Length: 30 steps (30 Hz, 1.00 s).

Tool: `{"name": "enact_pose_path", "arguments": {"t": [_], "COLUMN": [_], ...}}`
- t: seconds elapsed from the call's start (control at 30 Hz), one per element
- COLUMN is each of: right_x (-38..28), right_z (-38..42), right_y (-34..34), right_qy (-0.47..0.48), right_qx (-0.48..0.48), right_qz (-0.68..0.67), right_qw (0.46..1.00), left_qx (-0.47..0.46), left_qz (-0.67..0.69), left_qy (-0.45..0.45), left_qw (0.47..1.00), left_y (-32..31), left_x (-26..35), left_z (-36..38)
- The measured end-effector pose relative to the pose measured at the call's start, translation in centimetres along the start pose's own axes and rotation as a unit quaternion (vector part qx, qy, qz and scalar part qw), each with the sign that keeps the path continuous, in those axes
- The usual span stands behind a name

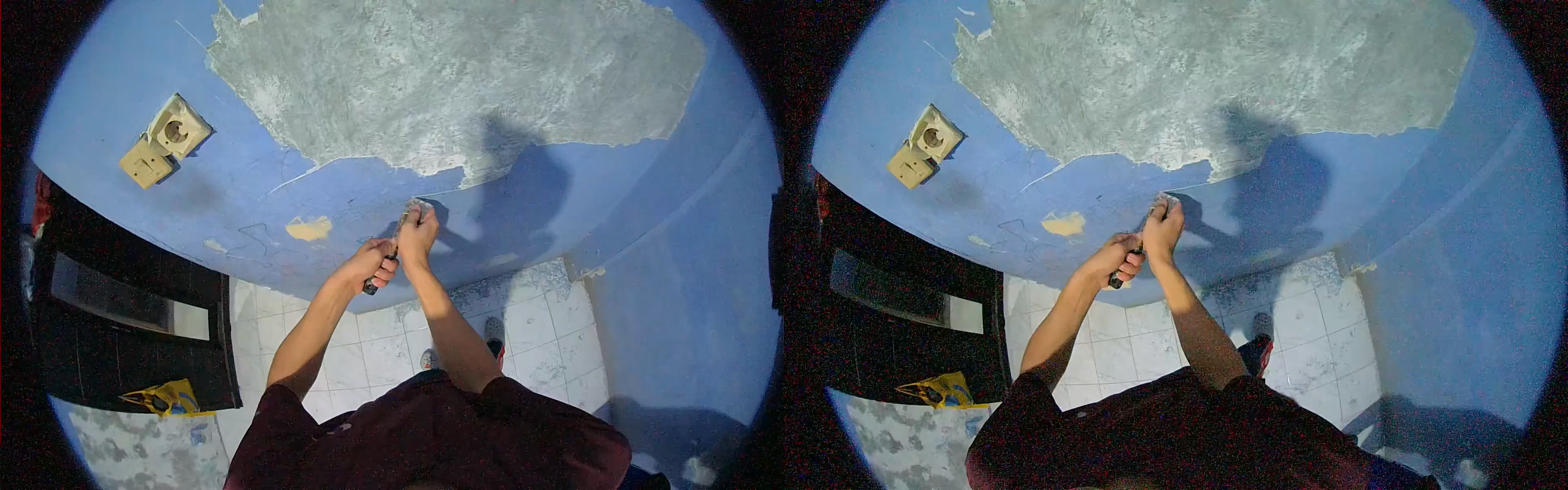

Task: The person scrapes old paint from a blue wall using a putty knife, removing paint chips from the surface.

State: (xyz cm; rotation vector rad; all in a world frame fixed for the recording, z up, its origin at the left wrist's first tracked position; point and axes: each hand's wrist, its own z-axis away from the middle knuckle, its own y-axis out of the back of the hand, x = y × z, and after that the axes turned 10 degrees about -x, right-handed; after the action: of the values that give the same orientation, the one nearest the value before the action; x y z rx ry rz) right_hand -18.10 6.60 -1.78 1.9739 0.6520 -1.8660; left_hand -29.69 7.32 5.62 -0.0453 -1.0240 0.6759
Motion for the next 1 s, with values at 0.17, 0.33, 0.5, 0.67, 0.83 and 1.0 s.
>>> {"name": "enact_pose_path", "arguments": {"t": [0.17,0.33,0.5,0.67,0.83,1.0], "right_x": [-3.6,-5.7,-7.2,-6.5,-6.5,-6.3], "right_z": [0.9,-0.7,-2.3,-2.8,-2.9,-3.0], "right_y": [3.6,4.3,4.0,3.0,2.8,3.0], "right_qy": [0.031,0.195,0.342,0.381,0.395,0.407], "right_qx": [-0.062,-0.032,-0.049,-0.070,-0.070,-0.085], "right_qz": [-0.006,0.119,0.200,0.273,0.255,0.272], "right_qw": [0.998,0.973,0.917,0.881,0.880,0.868], "left_qx": [0.021,0.127,0.241,0.140,0.146,0.372], "left_qz": [-0.015,-0.148,-0.175,0.016,-0.197,-0.266], "left_qy": [-0.024,-0.226,-0.333,-0.317,-0.449,-0.410], "left_qw": [0.999,0.955,0.894,0.938,0.859,0.789], "left_y": [-2.5,-4.1,-3.8,-2.8,-2.4,-5.3], "left_x": [-1.6,-4.9,-5.8,-5.5,-5.3,-5.1], "left_z": [-0.1,-4.6,-9.2,-9.3,-9.0,-13.8]}}
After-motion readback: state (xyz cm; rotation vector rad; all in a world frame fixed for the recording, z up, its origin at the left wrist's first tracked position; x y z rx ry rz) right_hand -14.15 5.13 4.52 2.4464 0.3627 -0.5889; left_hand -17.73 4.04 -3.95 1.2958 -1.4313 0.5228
